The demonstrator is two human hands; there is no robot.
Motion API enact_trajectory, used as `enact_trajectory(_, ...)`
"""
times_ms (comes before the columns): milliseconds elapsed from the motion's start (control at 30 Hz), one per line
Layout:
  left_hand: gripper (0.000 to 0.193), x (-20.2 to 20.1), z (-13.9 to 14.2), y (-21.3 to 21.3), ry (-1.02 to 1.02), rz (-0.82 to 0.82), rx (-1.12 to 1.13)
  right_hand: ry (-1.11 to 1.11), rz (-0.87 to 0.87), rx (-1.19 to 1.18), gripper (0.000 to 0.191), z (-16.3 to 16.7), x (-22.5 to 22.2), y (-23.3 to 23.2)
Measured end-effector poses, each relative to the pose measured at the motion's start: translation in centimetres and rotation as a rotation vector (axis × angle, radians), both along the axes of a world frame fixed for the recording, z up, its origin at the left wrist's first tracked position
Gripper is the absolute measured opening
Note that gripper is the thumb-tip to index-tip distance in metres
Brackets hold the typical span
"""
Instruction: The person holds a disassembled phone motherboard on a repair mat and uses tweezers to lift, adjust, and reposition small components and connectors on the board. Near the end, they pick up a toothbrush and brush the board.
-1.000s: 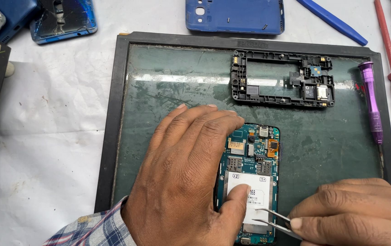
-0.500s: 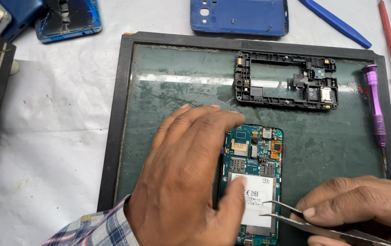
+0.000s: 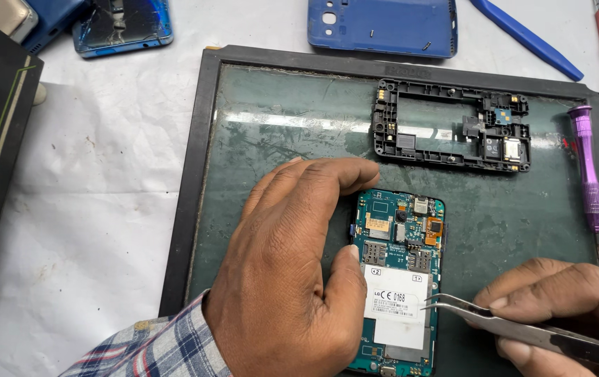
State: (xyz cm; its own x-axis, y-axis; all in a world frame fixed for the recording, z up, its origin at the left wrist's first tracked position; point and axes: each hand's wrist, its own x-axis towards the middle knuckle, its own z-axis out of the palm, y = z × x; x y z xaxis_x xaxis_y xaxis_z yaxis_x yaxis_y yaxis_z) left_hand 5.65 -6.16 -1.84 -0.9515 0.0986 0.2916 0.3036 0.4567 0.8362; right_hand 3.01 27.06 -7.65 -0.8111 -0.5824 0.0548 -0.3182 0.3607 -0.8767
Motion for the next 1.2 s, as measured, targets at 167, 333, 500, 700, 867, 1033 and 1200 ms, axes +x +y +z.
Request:
enact_trajectory(167, 0.058, -0.4, 0.1, 0.6, 0.065, 0.002, -0.047, -0.028, -0.038, -0.039, 0.02, 0.3, -0.1, -0.3)
enact_trajectory(333, 0.061, -0.6, 0.2, 1.2, 0.082, 0.025, -0.083, -0.051, -0.064, -0.082, 0.02, 0.9, -0.4, -0.2)
enact_trajectory(500, 0.067, -0.9, 0.3, 2.0, 0.068, 0.027, -0.122, -0.054, -0.219, -0.068, 0.018, 1.5, -0.5, 0.3)
enact_trajectory(700, 0.082, -1.4, 0.1, 2.5, 0.078, -0.058, -0.181, -0.03, -0.351, -0.039, 0.016, 2.0, -1.1, 0.3)
enact_trajectory(867, 0.087, -1.4, -0.1, 3.0, 0.057, -0.173, -0.194, -0.031, -0.4, -0.028, 0.018, 2.8, -1.3, 0.5)
enact_trajectory(1033, 0.08, -1.4, -0.3, 3.8, 0.136, -0.16, -0.336, -0.087, -0.425, -0.057, 0.016, 3.3, -1.5, 1.1)
enact_trajectory(1200, 0.093, -1.5, -1.1, 5.1, 0.158, -0.162, -0.716, -0.095, -0.462, -0.04, 0.023, 3.5, -1.4, 1.5)
